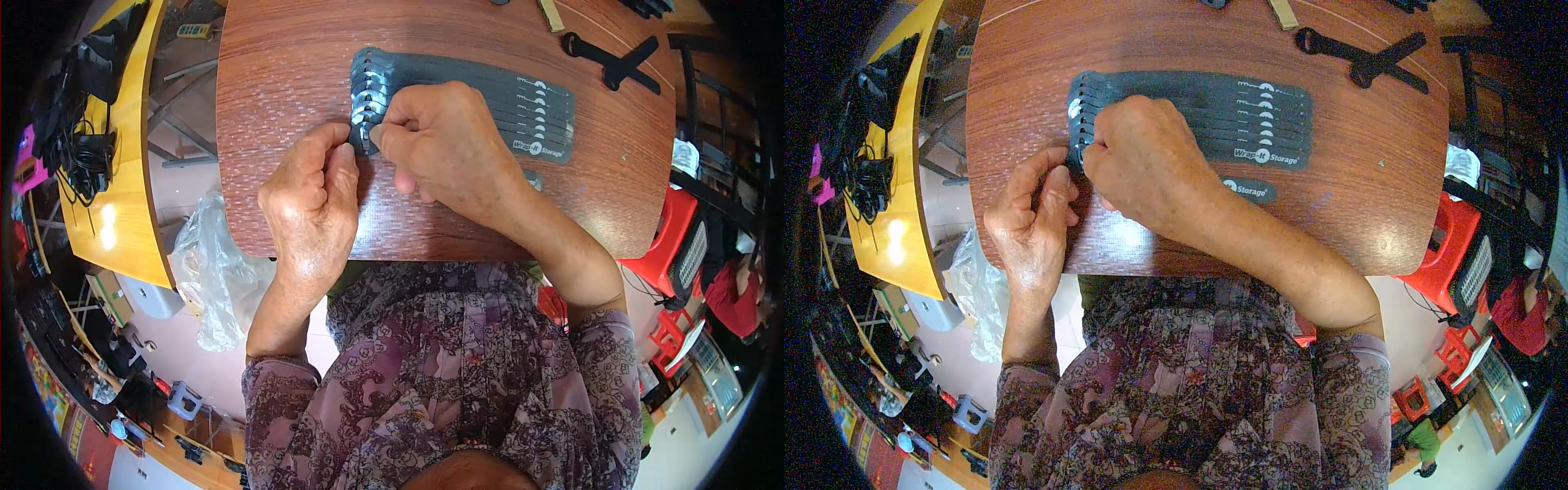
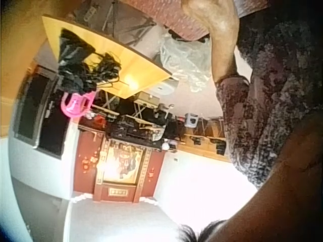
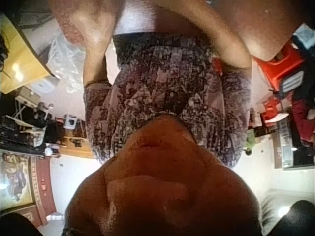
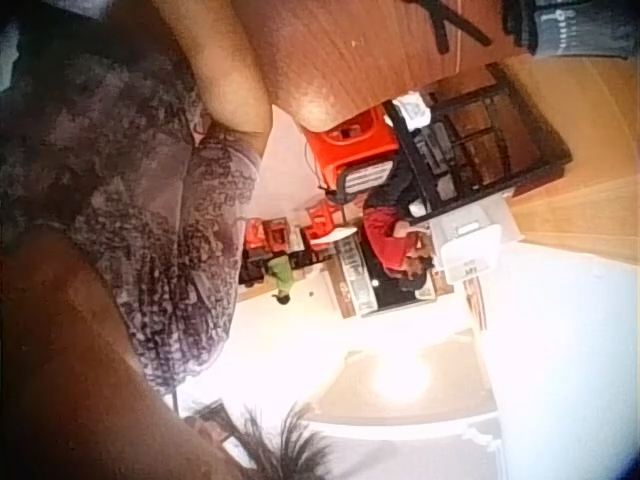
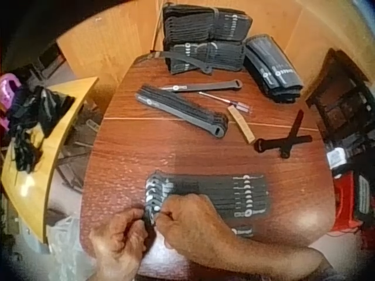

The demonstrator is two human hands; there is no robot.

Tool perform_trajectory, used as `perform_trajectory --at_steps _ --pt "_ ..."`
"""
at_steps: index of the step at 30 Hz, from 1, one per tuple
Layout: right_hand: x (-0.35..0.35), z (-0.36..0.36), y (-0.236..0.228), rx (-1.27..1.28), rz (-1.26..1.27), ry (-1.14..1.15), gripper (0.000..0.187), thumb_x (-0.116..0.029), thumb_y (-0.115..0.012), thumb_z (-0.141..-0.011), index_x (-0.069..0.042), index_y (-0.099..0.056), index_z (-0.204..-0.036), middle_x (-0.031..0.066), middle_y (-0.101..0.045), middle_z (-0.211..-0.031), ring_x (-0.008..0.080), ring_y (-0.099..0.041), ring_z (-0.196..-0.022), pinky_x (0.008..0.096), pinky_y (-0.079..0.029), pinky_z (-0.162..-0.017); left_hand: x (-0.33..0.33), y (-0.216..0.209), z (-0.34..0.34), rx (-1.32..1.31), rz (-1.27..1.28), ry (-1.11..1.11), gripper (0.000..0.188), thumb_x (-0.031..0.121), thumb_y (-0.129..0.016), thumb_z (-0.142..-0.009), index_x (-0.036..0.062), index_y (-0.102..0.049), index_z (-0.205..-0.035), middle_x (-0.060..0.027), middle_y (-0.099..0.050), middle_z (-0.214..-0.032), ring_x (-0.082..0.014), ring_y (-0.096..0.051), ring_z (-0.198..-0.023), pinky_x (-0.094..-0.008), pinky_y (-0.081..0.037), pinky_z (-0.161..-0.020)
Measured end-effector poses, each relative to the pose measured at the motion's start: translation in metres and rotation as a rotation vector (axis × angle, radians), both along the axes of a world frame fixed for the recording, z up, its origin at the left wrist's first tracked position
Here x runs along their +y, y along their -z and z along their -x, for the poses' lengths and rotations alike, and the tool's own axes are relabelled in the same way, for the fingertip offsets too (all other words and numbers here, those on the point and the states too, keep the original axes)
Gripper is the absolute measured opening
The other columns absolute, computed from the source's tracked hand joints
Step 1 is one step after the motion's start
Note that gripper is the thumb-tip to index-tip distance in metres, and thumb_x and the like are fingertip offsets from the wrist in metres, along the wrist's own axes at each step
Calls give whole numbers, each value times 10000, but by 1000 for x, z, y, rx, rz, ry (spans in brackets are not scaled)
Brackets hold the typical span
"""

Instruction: Trimming and stacking flexible black plastic straps at an industrial workspace.

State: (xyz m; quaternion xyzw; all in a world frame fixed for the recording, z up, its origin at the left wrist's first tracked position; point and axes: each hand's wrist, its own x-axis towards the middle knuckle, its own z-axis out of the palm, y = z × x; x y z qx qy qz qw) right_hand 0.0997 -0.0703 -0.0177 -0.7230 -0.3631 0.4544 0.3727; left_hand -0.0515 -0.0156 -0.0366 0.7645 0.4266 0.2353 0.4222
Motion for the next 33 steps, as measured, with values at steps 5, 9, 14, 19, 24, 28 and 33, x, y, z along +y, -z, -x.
perform_trajectory --at_steps 5,9,14,19,24,28,33 --pt "1 -2 -1 -19 -20 -20 208 -110 -566 -826 28 -596 -673 58 -552 -478 87 -487 -375 250 -375 -347 1 -1 -1 -9 -6 8 145 -17 -610 -801 -4 -620 -945 -158 -643 -758 -245 -652 -653 -323 -506 -592" --pt "0 -2 0 -5 -18 -11 203 -105 -563 -822 28 -596 -672 62 -553 -479 91 -488 -375 252 -376 -347 -1 -1 -1 -12 16 2 145 -17 -607 -803 -7 -621 -947 -154 -641 -751 -236 -649 -647 -318 -503 -589" --pt "1 -2 0 36 6 -5 204 -106 -558 -820 30 -597 -673 70 -549 -480 96 -488 -378 257 -377 -347 0 -1 -1 -4 -23 20 142 -21 -605 -807 -10 -621 -947 -139 -634 -728 -217 -641 -624 -307 -498 -572" --pt "1 -3 -1 50 13 3 202 -105 -559 -818 32 -599 -675 69 -547 -480 96 -486 -377 256 -377 -347 -1 -4 -3 -34 44 7 136 -32 -595 -818 -13 -619 -950 -117 -619 -688 -172 -623 -588 -289 -488 -542" --pt "1 -3 -2 74 16 16 201 -101 -552 -816 33 -599 -674 70 -549 -480 98 -485 -374 254 -377 -347 0 -3 -3 -36 20 11 128 -32 -592 -818 -17 -620 -942 -111 -618 -678 -163 -618 -576 -283 -483 -531" --pt "1 -5 -4 78 34 2 202 -98 -547 -815 31 -595 -666 73 -551 -481 100 -488 -373 254 -380 -346 -1 -7 -6 -19 72 -3 124 -35 -587 -819 -20 -623 -936 -107 -614 -664 -157 -614 -569 -279 -478 -520" --pt "1 -4 -2 79 32 -9 209 -98 -544 -815 31 -590 -658 74 -553 -482 99 -490 -373 256 -383 -345 0 -3 -4 -28 37 3 126 -31 -591 -814 -21 -625 -935 -111 -615 -659 -166 -616 -567 -285 -481 -527"
